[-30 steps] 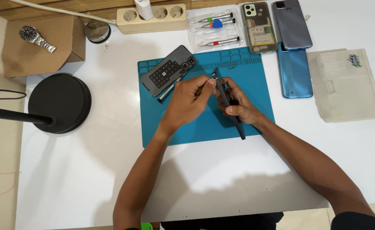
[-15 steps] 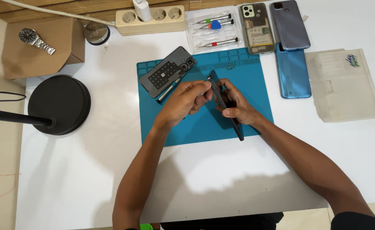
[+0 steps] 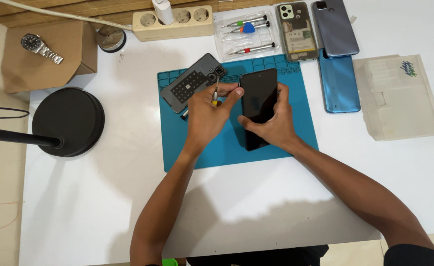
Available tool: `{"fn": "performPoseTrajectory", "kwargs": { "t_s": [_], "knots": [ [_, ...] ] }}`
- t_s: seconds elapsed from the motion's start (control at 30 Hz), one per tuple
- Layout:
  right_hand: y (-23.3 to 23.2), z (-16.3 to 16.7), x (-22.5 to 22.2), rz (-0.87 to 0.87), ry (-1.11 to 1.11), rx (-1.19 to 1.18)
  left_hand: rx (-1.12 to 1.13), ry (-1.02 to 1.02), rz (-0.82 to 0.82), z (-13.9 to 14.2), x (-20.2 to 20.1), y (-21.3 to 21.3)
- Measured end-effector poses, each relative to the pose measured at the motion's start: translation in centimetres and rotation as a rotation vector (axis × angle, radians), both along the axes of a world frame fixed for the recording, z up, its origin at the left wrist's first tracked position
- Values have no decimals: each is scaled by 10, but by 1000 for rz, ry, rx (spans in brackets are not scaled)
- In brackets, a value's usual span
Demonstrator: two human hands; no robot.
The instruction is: The person disassembles a smartphone on a blue mat, using a screwdriver to remove screws and a plastic pry tool to separate the screen from the frame. The person handles the battery, motherboard, and back cover, then reassembles the device.
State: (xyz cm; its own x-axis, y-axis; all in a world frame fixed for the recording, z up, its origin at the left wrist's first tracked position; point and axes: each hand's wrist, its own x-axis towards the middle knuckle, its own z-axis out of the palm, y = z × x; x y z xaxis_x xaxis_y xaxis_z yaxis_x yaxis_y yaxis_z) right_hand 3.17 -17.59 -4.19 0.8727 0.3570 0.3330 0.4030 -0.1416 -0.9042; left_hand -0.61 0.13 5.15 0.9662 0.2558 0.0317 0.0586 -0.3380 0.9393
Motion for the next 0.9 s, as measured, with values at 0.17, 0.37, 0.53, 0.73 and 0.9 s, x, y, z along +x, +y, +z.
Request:
{"fn": "performPoseTrajectory", "kwargs": {
  "t_s": [0.17,0.37,0.53,0.73,0.9],
  "knots": [
    [5,8,-4,-37,-101,-4,-62,-69,3,-8,1,2],
    [6,7,-4,-39,-137,-16,-87,-31,38,-7,2,0],
    [5,7,-3,-34,-140,-25,-82,-11,40,-5,2,-1],
    [6,7,-3,-14,-91,-46,-82,70,42,-8,5,4],
    [7,8,-3,-20,-22,-70,-133,-64,-31,-17,9,11]
  ]
}}
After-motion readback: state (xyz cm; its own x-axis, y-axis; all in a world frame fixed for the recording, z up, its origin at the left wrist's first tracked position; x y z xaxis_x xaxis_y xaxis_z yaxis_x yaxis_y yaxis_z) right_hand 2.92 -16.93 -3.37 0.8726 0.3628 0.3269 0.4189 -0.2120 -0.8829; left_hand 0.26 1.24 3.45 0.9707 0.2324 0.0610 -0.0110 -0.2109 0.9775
